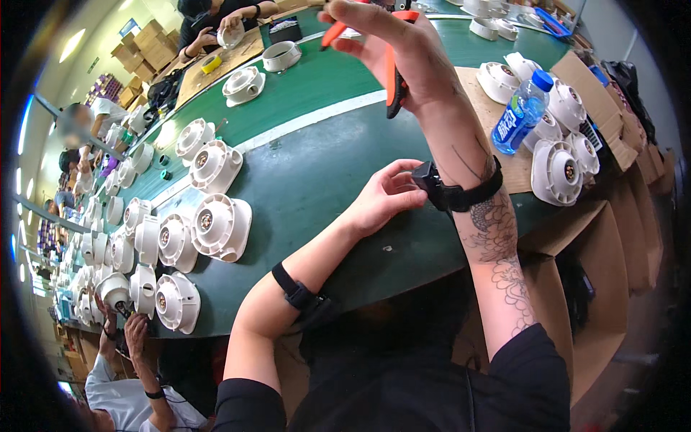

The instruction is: Assembling white plastic circular components at a factory production line using pliers.

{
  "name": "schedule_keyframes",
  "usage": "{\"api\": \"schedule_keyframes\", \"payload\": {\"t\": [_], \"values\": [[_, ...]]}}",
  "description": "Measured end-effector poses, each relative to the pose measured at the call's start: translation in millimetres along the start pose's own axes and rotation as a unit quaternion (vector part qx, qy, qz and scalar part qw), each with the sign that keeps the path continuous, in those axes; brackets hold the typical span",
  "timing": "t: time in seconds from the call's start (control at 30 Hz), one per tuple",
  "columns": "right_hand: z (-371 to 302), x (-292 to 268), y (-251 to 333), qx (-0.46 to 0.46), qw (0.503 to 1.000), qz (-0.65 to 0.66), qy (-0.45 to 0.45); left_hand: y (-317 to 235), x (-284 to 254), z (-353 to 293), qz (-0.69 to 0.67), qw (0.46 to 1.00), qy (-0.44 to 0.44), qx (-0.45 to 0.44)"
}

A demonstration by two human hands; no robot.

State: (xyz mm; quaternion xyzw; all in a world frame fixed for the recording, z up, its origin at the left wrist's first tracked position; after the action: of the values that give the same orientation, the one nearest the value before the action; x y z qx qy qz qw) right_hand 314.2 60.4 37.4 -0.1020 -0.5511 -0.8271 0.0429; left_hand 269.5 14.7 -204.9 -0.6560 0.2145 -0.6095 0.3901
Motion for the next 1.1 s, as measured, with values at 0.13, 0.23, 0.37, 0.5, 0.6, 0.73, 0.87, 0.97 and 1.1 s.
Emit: {"api": "schedule_keyframes", "payload": {"t": [0.13, 0.23, 0.37, 0.5, 0.6, 0.73, 0.87, 0.97, 1.1], "values": [[12.2, -34.4, -27.8, -0.059, 0.989, -0.01, -0.137, -16.2, 28.7, 3.5, 0.05, 0.989, 0.09, 0.107], [22.8, -33.1, -66.9, 0.058, 0.989, 0.058, -0.122, -10.3, 16.6, 2.5, 0.066, 0.993, 0.052, 0.079], [27.8, -35.9, -82.3, 0.074, 0.985, 0.035, -0.152, -14.2, -0.7, 1.1, 0.054, 0.996, -0.006, 0.065], [28.5, -34.0, -81.7, 0.029, 0.985, -0.112, -0.129, -24.2, -8.4, 8.4, 0.022, 0.994, -0.025, 0.104], [25.5, -30.0, -88.0, 0.018, 0.957, -0.266, -0.117, -24.4, -10.3, 4.2, 0.013, 0.994, -0.028, 0.106], [26.6, -28.6, -91.7, 0.003, 0.894, -0.433, -0.116, -25.6, -13.4, 6.4, -0.009, 0.994, -0.044, 0.104], [18.9, -14.0, -59.2, -0.232, 0.722, -0.63, -0.165, -25.9, -18.7, 10.3, -0.015, 0.992, -0.059, 0.11], [18.7, -5.4, -46.1, -0.244, 0.758, -0.574, -0.189, -27.8, -22.2, 9.1, -0.045, 0.989, -0.075, 0.119], [37.6, -41.7, -78.9, -0.003, 0.988, -0.015, -0.155, -57.7, -24.6, 10.8, -0.007, 0.982, -0.076, 0.173]]}}
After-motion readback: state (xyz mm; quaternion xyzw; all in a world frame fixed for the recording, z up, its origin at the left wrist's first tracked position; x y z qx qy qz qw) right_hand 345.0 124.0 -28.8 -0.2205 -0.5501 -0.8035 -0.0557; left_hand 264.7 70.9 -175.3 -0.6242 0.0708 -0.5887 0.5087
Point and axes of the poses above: each hand's wrist, its own z-axis towards the middle knuckle, its own x-axis out of the palm, y = z × x, the point moved 9 cm from there along z, towards the middle knuckle, and after that the axes turned 9 degrees about x, right-handed, at the moved point
